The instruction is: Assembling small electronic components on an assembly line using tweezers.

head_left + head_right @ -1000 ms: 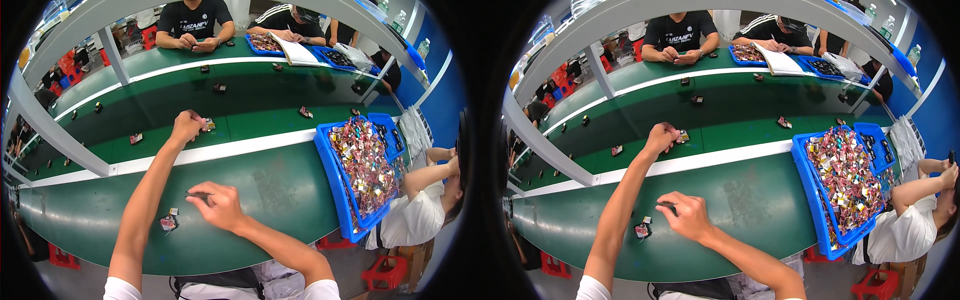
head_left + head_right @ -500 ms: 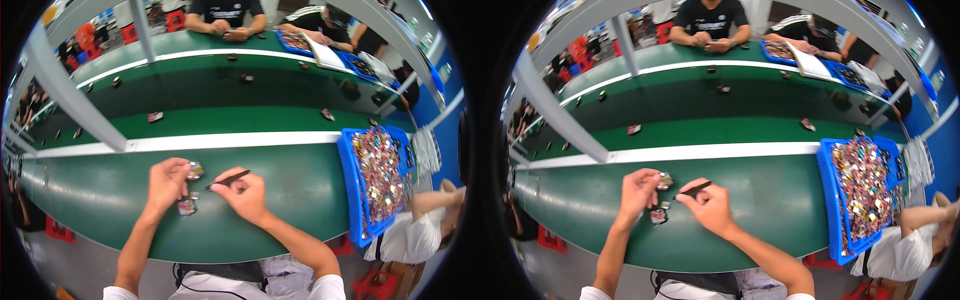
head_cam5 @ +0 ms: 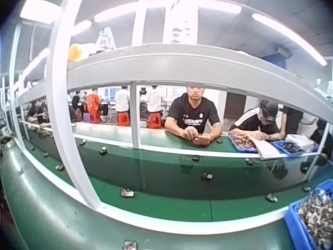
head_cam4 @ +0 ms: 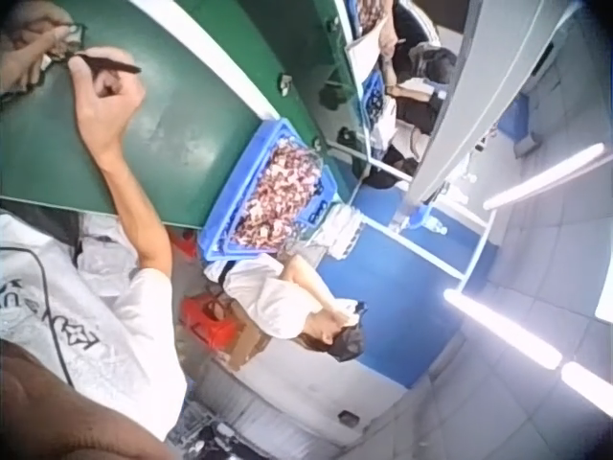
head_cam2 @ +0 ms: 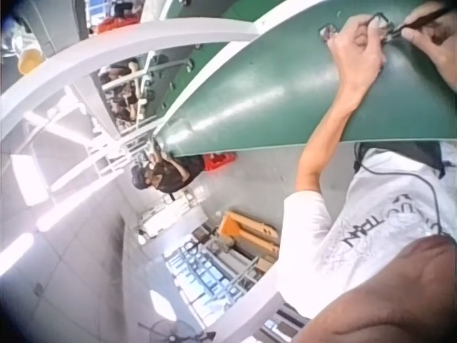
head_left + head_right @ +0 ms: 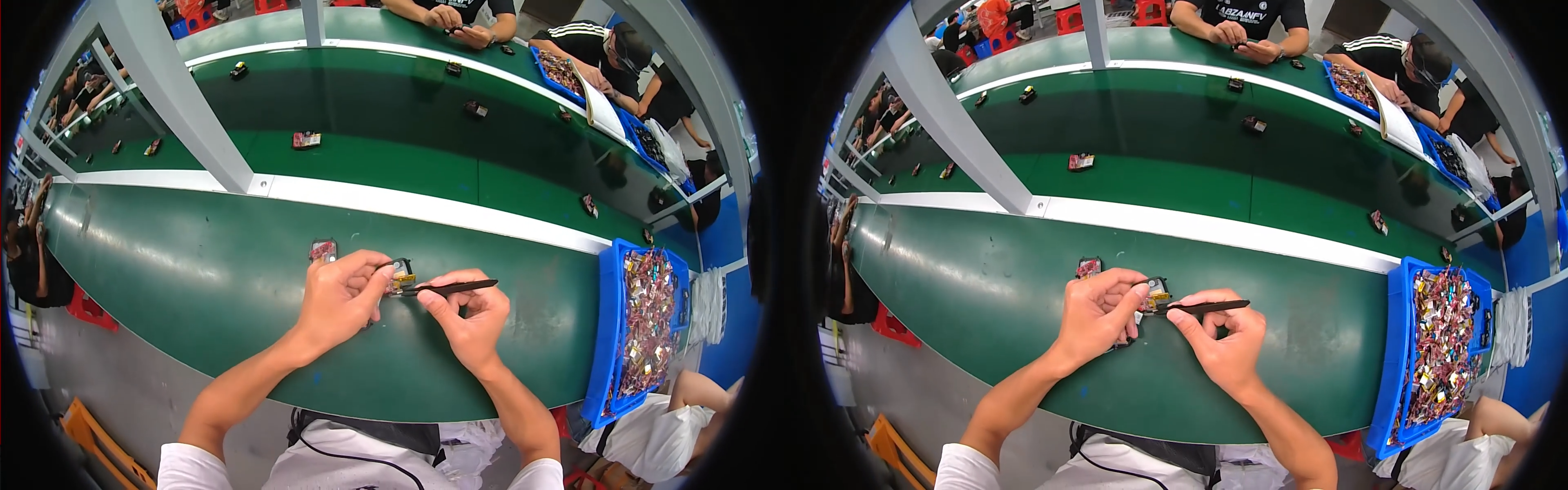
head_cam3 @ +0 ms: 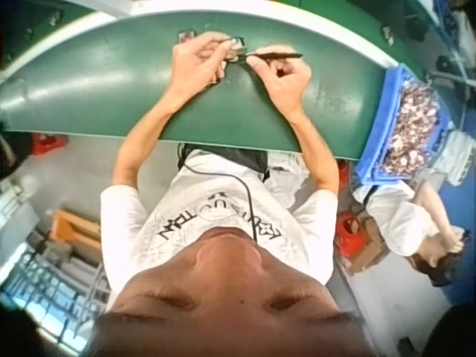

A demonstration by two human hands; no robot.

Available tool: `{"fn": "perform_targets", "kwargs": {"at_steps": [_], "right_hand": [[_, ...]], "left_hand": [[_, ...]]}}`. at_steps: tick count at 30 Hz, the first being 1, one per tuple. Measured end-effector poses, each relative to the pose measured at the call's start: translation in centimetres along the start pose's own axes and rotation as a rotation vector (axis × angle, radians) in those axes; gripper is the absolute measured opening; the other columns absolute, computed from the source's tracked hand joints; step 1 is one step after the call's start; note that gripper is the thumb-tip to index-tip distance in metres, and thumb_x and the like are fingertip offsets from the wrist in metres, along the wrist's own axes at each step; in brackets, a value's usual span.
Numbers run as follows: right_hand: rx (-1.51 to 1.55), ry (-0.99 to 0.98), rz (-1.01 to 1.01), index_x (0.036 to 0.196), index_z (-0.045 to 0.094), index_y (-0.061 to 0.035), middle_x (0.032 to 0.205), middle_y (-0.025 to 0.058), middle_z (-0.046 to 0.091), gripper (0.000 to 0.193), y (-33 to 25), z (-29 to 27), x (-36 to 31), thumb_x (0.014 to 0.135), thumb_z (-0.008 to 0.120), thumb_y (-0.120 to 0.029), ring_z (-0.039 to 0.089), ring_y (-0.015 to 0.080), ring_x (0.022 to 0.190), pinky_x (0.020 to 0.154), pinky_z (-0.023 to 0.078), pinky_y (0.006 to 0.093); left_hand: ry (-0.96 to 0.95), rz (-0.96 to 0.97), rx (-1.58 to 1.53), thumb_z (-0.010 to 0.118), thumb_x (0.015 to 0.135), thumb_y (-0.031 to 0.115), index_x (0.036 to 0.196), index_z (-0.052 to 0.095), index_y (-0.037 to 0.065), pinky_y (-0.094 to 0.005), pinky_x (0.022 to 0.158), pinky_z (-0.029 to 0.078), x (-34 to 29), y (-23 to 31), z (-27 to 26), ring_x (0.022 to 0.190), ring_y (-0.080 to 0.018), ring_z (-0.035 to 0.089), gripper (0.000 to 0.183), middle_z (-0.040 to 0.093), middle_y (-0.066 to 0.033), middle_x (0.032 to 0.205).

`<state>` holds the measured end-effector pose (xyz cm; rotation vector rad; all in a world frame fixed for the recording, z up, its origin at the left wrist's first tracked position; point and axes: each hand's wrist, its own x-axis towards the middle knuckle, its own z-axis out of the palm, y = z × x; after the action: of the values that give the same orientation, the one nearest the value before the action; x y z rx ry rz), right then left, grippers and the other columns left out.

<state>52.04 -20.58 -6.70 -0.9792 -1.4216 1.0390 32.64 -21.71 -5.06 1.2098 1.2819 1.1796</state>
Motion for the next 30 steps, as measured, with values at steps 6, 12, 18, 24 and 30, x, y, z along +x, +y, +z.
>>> {"fn": "perform_targets", "kwargs": {"at_steps": [6,12,18,24,30], "right_hand": [[-0.049,0.023,-0.023,0.093,0.071,0.0008,0.064,-0.0039,0.06,0.016,0.41,-0.11,0.01,0.081,0.083,0.001,0.04,-0.0019,0.047,0.044,0.026,0.0189],[-0.118,0.004,-0.031,0.093,0.072,0.0004,0.063,-0.0047,0.059,0.017,0.35,-0.29,-0.06,0.081,0.083,0.0,0.04,-0.002,0.047,0.044,0.025,0.0189],[0.043,-0.032,0.121,0.094,0.071,0.0002,0.062,-0.0075,0.054,0.016,0.07,-0.35,0.26,0.083,0.082,0.0,0.037,-0.0025,0.049,0.046,0.023,0.0189],[0.104,-0.056,0.185,0.097,0.07,0.0006,0.061,-0.0083,0.052,0.015,-0.26,-0.54,0.41,0.085,0.08,0.002,0.036,-0.0031,0.05,0.046,0.023,0.019],[0.101,-0.066,0.188,0.096,0.07,0.0008,0.062,-0.0083,0.051,0.015,-0.19,-0.63,0.52,0.085,0.079,0.003,0.036,-0.0032,0.051,0.047,0.023,0.0188]], "left_hand": [[0.035,0.042,0.03,0.066,0.097,0.005,0.104,0.068,-0.007,-0.0214,0.043,0.047,-0.16,-0.39,0.24,0.053,-0.0078,0.064,0.015,0.07,-0.0067,0.073],[0.03,0.019,0.043,0.065,0.097,0.006,0.106,0.068,-0.007,-0.0218,0.044,0.049,-0.33,-0.31,0.63,0.055,-0.0091,0.065,0.016,0.071,-0.0074,0.075],[-0.01,0.003,0.012,0.064,0.099,0.005,0.11,0.067,-0.007,-0.0227,0.047,0.052,-0.5,-0.19,0.64,0.058,-0.0122,0.068,0.018,0.074,-0.0101,0.082],[0.018,0.061,0.007,0.067,0.096,0.005,0.108,0.07,-0.005,-0.0239,0.047,0.051,-0.5,-0.72,0.62,0.057,-0.012,0.068,0.015,0.073,-0.0099,0.078],[-0.038,0.073,0.048,0.065,0.098,0.007,0.113,0.07,-0.006,-0.0228,0.047,0.052,-0.24,-0.88,0.06,0.058,-0.0114,0.067,0.02,0.074,-0.0103,0.08]]}}
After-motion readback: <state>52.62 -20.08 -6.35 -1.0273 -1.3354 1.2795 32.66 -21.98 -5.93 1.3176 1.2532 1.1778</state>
